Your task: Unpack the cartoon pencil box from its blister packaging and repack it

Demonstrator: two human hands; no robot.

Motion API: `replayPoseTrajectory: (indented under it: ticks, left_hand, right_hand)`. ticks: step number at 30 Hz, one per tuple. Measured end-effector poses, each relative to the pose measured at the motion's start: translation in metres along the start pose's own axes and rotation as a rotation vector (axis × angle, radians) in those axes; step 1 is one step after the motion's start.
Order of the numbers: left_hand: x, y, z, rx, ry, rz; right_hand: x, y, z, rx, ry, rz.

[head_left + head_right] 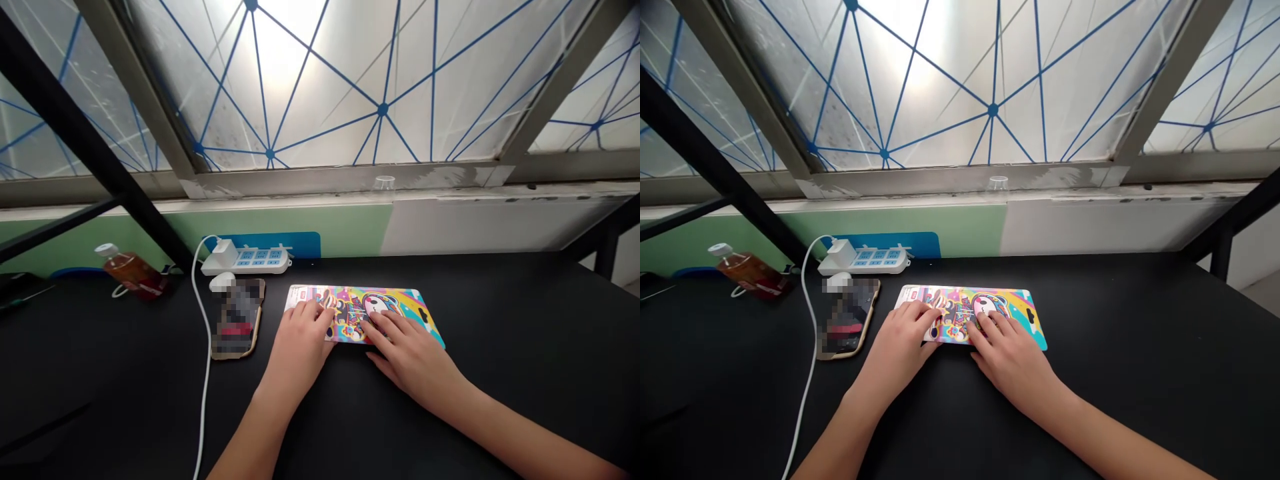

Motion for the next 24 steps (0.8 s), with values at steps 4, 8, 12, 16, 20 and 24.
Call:
replayPoseTrajectory:
  ticks: [4,8,12,16,20,24]
  left_hand:
    - [0.002,-0.002,-0.005,0.019,0.002,0.033]
    - [0.001,-0.003,-0.014,0.121,-0.020,0.103]
    - [0.001,-0.001,-0.016,0.131,-0.029,0.112]
    - [0.002,0.001,-0.014,0.090,-0.013,0.134]
    - [0.001,0.001,-0.006,-0.018,-0.065,0.151]
    - [-0.001,0.003,0.011,-0.189,-0.069,0.159]
  right_hand:
    - [-0.014,-0.007,0.005,0.063,-0.152,-0.072]
    - [-0.042,-0.027,0.002,0.212,-0.269,-0.192]
    - [-0.058,-0.049,-0.010,0.417,-0.395,-0.196]
    - [-0.065,-0.062,-0.019,0.444,-0.501,-0.225]
    - [-0.064,-0.063,-0.013,0.291,-0.415,-0.159]
    - [-0.046,-0.053,0.013,0.028,-0.141,-0.037]
Point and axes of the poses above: each hand's wrist, its own y-axis away from the middle knuckle, its own z-axis out of the back of the hand, x = y × z, the point moved 2 cm from there along -y, towards the middle knuckle, and after that the axes turned 4 degrees about x, right-handed, at the moved point
